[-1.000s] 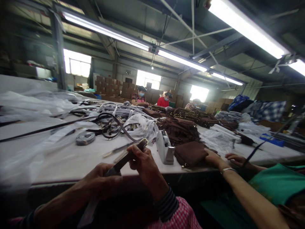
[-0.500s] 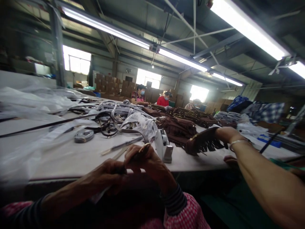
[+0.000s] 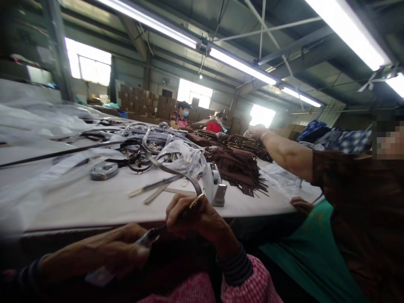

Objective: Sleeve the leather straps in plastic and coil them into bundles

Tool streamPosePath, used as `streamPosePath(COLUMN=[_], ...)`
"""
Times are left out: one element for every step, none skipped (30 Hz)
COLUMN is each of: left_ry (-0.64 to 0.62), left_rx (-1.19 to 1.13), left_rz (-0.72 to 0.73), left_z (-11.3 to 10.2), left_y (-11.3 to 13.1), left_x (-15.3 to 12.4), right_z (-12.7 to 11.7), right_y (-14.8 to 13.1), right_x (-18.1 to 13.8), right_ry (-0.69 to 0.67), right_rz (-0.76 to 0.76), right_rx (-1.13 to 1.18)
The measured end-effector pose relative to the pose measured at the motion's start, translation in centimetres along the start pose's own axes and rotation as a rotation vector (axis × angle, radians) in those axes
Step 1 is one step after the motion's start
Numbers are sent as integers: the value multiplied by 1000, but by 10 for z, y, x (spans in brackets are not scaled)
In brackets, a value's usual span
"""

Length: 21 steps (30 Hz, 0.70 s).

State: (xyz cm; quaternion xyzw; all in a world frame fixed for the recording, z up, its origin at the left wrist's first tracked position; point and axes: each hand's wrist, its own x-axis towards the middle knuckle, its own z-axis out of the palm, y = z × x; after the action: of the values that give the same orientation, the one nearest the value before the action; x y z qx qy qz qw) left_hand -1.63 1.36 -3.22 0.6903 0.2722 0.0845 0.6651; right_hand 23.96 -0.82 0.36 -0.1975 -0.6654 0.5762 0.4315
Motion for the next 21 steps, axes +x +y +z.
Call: streamPosePath(left_ry=[27, 51, 69, 94, 127, 148, 144, 117, 72, 20, -20, -31, -13, 19, 50, 75, 89, 88, 74, 42, 7], left_rx=[-1, -6, -14, -26, -42, -59, -69, -73, -76, -74, -62, -37, -3, 39, 78, 110, 130, 134, 129, 114, 92], left_rz=[31, 61, 80, 87, 89, 91, 96, 105, 120, 139, 164, 199, 244, 295, 335, 359, 366, 359, 343, 324, 314], left_z=[4, 8, 12, 17, 23, 29, 35, 42, 49, 55, 61, 66, 70, 74, 77, 80, 82, 84, 84, 84, 83], left_y=[0, 0, 3, 6, 10, 15, 20, 24, 29, 33, 36, 39, 42, 45, 48, 49, 50, 50, 49, 47, 43], left_x=[3, 7, 11, 16, 20, 23, 26, 28, 30, 31, 31, 32, 32, 32, 31, 30, 29, 27, 27, 27, 28], right_z=[-1, -1, -2, -2, -2, 0, 2, 5, 8, 12, 17, 21, 25, 29, 32, 34, 35, 35, 34, 33, 31], right_y=[-4, -10, -17, -25, -34, -44, -54, -63, -70, -75, -77, -76, -73, -68, -61, -54, -48, -42, -37, -33, -31], right_x=[-3, -8, -14, -20, -27, -35, -42, -49, -55, -60, -63, -65, -66, -66, -66, -65, -64, -63, -61, -59, -56], right_ry=[-3, 0, 3, -1, -7, -14, -16, -10, 0, 18, 39, 63, 91, 125, 161, 195, 222, 242, 257, 278, 304], right_rz=[11, 24, 42, 60, 77, 90, 95, 96, 95, 91, 84, 77, 71, 64, 53, 48, 50, 59, 67, 69, 65], right_rx=[-19, -42, -75, -118, -168, -219, -269, -311, -334, -335, -317, -292, -269, -250, -234, -217, -187, -140, -79, -16, 43])
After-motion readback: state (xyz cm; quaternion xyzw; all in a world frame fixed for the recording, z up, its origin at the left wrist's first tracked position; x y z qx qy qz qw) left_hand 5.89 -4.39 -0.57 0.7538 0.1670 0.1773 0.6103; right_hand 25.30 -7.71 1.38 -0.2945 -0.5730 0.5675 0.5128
